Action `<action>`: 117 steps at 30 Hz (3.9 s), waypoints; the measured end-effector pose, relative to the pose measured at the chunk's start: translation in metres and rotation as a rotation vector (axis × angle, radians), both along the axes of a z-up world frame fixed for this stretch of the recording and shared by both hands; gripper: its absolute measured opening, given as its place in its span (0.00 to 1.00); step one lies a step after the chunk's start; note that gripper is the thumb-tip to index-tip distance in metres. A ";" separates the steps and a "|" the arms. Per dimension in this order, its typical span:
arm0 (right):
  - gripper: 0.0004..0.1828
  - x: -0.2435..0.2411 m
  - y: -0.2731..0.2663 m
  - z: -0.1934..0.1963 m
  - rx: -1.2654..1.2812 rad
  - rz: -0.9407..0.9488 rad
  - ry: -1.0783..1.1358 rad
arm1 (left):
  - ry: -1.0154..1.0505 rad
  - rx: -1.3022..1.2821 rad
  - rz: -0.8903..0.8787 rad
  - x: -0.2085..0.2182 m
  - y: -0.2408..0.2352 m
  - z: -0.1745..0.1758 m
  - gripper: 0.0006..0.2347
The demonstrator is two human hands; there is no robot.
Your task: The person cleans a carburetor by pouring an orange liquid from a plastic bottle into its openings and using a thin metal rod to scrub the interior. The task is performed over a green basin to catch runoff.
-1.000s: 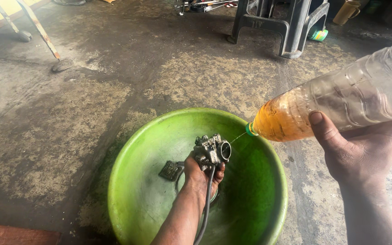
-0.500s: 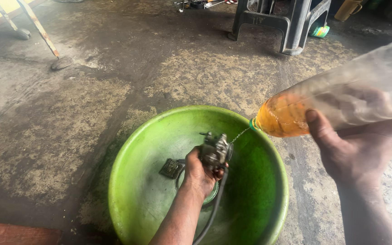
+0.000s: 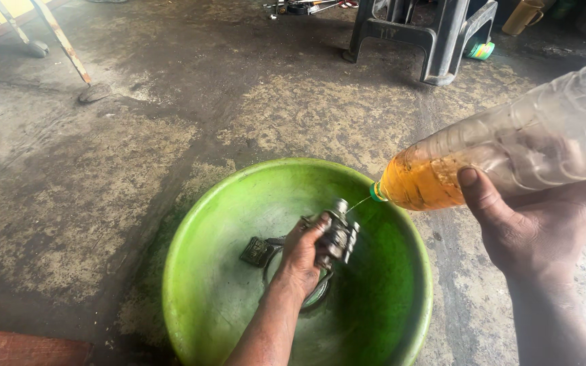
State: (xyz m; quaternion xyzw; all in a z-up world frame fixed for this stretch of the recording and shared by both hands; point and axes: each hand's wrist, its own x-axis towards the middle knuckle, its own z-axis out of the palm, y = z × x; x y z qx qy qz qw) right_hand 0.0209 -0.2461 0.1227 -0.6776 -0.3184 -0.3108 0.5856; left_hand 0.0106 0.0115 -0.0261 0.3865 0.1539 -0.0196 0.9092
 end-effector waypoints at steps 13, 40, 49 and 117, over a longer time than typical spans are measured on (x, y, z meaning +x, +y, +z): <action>0.52 -0.009 0.002 0.008 -0.209 -0.192 0.016 | -0.115 -0.227 -0.181 -0.006 0.002 -0.003 0.13; 0.58 -0.009 0.006 0.010 -0.159 -0.003 0.028 | 0.022 0.019 -0.008 0.005 -0.010 -0.014 0.14; 0.57 -0.005 0.010 0.010 -0.064 0.094 0.040 | -0.014 0.196 0.099 0.004 -0.017 -0.004 0.17; 0.21 0.065 0.229 -0.204 -1.106 0.004 0.840 | 0.026 0.040 0.209 0.000 0.114 0.091 0.22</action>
